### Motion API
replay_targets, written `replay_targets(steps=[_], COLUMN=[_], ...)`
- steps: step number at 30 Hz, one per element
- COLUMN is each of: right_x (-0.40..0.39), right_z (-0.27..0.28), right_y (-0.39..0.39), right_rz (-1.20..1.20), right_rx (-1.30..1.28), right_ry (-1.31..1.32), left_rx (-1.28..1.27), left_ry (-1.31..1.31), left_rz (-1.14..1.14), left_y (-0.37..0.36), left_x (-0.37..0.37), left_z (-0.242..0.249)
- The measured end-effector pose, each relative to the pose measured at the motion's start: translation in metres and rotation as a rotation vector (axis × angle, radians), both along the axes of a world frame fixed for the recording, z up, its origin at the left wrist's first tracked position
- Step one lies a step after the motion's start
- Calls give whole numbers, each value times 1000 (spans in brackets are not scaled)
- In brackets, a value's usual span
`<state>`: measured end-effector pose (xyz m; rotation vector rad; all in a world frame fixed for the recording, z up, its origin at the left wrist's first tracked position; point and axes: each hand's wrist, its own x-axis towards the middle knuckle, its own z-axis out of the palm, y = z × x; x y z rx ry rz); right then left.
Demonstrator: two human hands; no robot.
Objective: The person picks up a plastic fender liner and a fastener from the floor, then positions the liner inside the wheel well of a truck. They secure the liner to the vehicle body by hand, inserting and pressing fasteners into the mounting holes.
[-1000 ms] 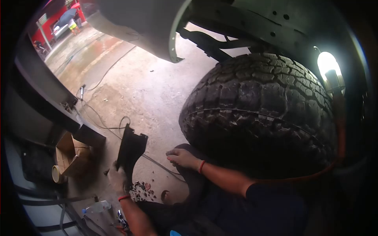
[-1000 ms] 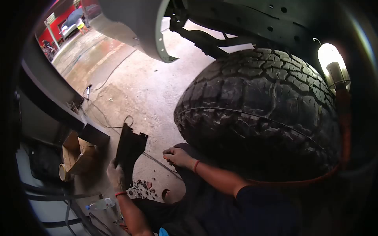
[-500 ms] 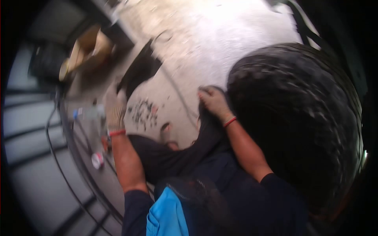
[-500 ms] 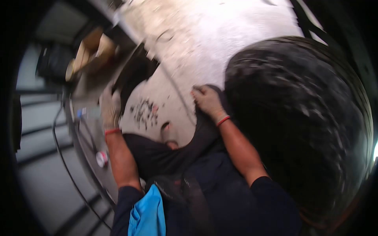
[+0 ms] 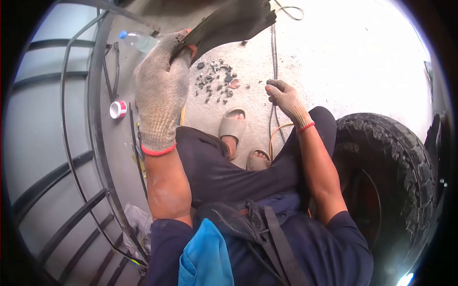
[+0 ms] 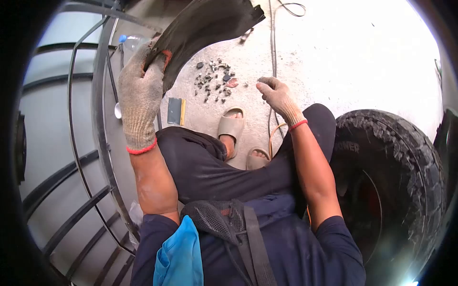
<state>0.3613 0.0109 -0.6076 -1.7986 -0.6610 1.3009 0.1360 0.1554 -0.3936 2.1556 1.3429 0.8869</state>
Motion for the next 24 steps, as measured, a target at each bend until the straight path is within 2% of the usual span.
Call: replay_targets(steps=[2, 5, 7, 10, 11, 14, 17, 20, 22, 24], right_x=[-5, -31, -46, -45, -44, -37, -31, -35, -35, -35], right_z=[-28, -50, -73, -84, -89, -104, -115, -107, -112, -115], right_y=[7, 5, -6, -11, -10, -7, -9, -10, -11, -12], right_rz=[-51, -26, 112, 344, 347, 143, 81, 108, 141, 148], right_rx=[-23, -99, -177, -378, -380, -339, -340, -350, -370, -379], right_ry=[164, 187, 103, 130, 130, 94, 147, 111, 65, 37], left_rx=[-17, 51, -65, -88, -90, -34, -24, 6, 130, 72], left_ry=[-7, -6, -18, -35, -34, -25, 6, -2, 49, 105], left_rz=[-5, -5, 59, 73, 76, 46, 31, 13, -49, 8], left_y=[4, 6, 7, 11, 12, 14, 15, 20, 24, 21], left_x=[-7, -11, -10, -10, -10, -9, -6, -7, -9, -5], left_z=[-1, 1, 4, 0, -1, -2, -1, -7, -11, -6])
